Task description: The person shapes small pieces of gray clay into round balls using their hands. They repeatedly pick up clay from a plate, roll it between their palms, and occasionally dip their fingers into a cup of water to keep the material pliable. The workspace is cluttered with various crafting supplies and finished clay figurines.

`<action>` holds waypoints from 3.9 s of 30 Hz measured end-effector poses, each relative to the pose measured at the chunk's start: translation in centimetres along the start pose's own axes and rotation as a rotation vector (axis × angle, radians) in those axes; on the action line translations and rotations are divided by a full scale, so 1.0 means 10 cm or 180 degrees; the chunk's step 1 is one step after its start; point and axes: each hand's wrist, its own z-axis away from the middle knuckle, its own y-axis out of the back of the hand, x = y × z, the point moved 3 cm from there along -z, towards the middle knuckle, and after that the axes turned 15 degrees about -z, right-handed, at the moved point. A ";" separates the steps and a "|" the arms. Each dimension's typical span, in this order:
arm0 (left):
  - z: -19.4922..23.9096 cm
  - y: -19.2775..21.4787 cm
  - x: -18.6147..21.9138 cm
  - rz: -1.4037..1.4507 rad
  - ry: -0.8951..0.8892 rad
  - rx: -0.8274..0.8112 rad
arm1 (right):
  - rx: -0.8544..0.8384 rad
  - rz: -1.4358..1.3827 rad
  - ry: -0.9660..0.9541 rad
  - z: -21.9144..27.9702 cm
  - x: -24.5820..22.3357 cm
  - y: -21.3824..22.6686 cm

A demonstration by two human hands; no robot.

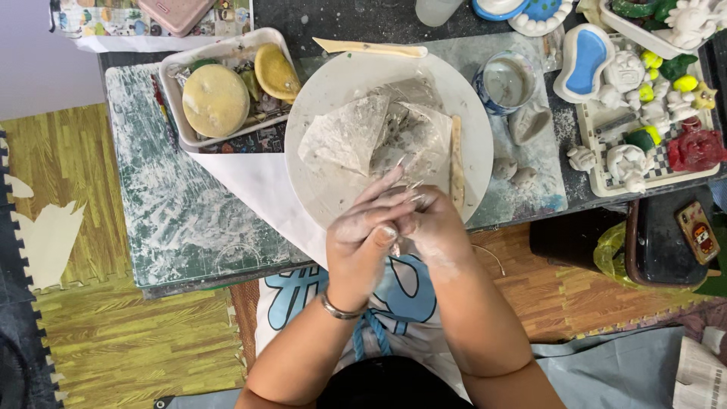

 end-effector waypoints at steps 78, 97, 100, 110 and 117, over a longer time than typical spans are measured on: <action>0.16 0.14 -0.10 0.0653 0.1729 -0.0113 | 0.0168 0.3934 0.2932 0.04 -0.63 -0.74; 0.16 0.11 0.08 0.0875 0.2068 -0.0528 | -0.0557 0.2646 0.1411 0.01 -0.47 -0.72; 0.16 0.16 0.20 0.0716 0.2016 -0.0770 | -0.0686 0.2510 0.1240 0.05 -0.51 -0.80; 0.20 0.08 0.28 0.1273 0.1732 -0.0674 | -0.0246 0.2218 0.1239 0.20 -0.38 -0.85; 0.36 0.05 0.23 0.0987 0.1205 -0.0693 | 0.0191 0.1807 0.1714 0.40 -0.27 -0.91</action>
